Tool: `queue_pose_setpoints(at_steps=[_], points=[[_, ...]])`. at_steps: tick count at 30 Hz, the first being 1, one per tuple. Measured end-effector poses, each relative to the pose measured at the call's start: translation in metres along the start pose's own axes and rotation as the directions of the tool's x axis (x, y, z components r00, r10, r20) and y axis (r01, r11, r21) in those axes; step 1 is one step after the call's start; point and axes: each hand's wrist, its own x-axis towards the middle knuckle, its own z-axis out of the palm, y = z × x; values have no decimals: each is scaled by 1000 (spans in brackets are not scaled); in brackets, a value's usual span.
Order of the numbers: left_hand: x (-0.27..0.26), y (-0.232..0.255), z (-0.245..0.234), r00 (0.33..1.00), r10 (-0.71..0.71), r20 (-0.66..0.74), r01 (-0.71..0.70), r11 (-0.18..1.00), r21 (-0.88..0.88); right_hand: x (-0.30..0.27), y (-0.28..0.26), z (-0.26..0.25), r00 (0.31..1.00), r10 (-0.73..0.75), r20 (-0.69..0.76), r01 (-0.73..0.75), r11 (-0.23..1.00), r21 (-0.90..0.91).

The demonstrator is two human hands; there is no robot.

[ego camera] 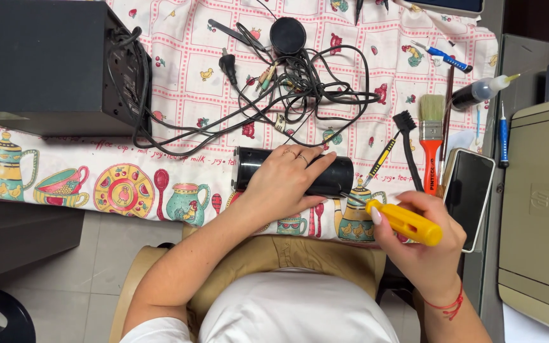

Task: Disassembling a cylindrical speaker casing using a screwdriver to pry it open on a repair bench.

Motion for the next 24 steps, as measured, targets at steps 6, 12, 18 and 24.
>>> queue_pose_setpoints(at_steps=[6,12,18,24], points=[[0,-1,0,1000,6,-6,-6,1000,5,5,-15,-9,969,-242,-42,239,969,-66],[-2,1,4,1000,15,-27,-15,999,29,8,-31,-25,971,-204,125,239,847,-475],[-2,1,4,999,25,-25,-24,999,42,23,-31,-28,970,-154,188,216,901,-377],[-1,3,1,999,36,-24,-33,995,92,30,-50,-37,906,-238,352,339,903,-263]])
